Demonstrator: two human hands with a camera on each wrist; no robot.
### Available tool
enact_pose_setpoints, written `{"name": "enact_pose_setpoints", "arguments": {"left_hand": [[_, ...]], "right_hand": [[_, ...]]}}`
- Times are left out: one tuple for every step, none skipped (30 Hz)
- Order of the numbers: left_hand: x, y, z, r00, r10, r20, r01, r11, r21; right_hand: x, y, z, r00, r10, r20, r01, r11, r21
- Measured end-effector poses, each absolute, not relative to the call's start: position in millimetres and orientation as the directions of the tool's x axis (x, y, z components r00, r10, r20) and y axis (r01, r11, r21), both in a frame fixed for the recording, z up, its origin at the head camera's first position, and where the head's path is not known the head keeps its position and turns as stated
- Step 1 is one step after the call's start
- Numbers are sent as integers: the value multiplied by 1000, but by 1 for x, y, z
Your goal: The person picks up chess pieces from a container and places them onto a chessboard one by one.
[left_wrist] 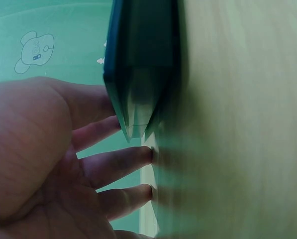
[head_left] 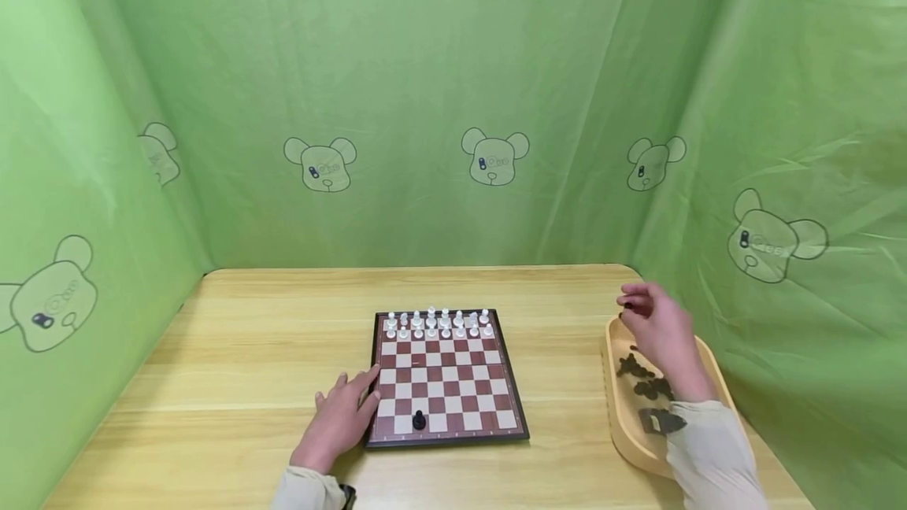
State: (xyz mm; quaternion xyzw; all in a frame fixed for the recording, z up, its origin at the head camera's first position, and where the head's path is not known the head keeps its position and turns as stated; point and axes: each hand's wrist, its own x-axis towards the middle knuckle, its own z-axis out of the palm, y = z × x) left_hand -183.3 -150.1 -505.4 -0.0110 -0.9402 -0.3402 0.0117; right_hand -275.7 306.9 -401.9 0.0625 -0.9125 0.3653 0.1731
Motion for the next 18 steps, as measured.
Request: {"name": "enact_pose_setpoints", "arguments": {"left_hand": [[-183, -150, -506, -999, 14, 30, 30, 769, 639], [-184, -150, -506, -999, 14, 31, 30, 768, 639], [-184, -151, -506, -999, 14, 31, 31, 768, 640], [-184, -151, -506, -999, 14, 31, 31, 768, 640], [-184, -151, -506, -999, 15, 31, 31, 768, 639], [-184, -151, -506, -999, 16, 30, 31, 768, 639], [-184, -151, -506, -999, 16, 29, 31, 768, 639], [-184, -151, -506, -999, 15, 29, 30, 768, 640], [-184, -151, -505, -999, 16, 30, 32, 768, 639], [-184, -151, -505, -999, 17, 31, 32, 768, 639], [-184, -151, -505, -999, 17, 31, 33, 768, 639], [-184, -151, -505, -999, 17, 32, 34, 769, 639], [-184, -151, -504, -999, 19, 34, 36, 769, 638], [-184, -151, -504, -999, 19, 33, 36, 769, 638], [-184, -151, -504, -999, 18, 32, 35, 770, 637], [-184, -150, -504, -999, 17, 29, 31, 770, 637], [-184, -150, -504, -999, 16, 27, 30, 771, 637], [-184, -149, -504, -1000, 15, 26, 28, 771, 636]], "right_hand": [[-275, 305, -399, -920, 19, 392, -259, 721, -643], [-274, 302, -396, -905, 24, 425, -279, 719, -636], [-272, 299, -394, -889, 28, 456, -300, 717, -629], [-271, 297, -391, -876, 35, 480, -313, 717, -623], [-270, 294, -389, -863, 40, 504, -328, 714, -618], [-269, 291, -387, -850, 42, 525, -344, 710, -614], [-268, 288, -385, -838, 46, 544, -357, 708, -610], [-267, 286, -383, -826, 49, 561, -370, 704, -606], [-266, 283, -382, -817, 53, 574, -381, 697, -608], [-265, 281, -381, -807, 59, 587, -394, 687, -610], [-264, 279, -380, -795, 65, 603, -408, 677, -612], [-263, 277, -379, -782, 73, 619, -423, 667, -613], [-263, 274, -378, -767, 80, 637, -442, 653, -615], [-262, 272, -377, -751, 86, 654, -462, 640, -615], [-262, 269, -377, -734, 90, 673, -484, 626, -611], [-261, 267, -376, -716, 95, 691, -507, 610, -609], [-261, 265, -375, -697, 97, 710, -529, 599, -601], [-260, 262, -374, -678, 98, 729, -552, 588, -592]]}}
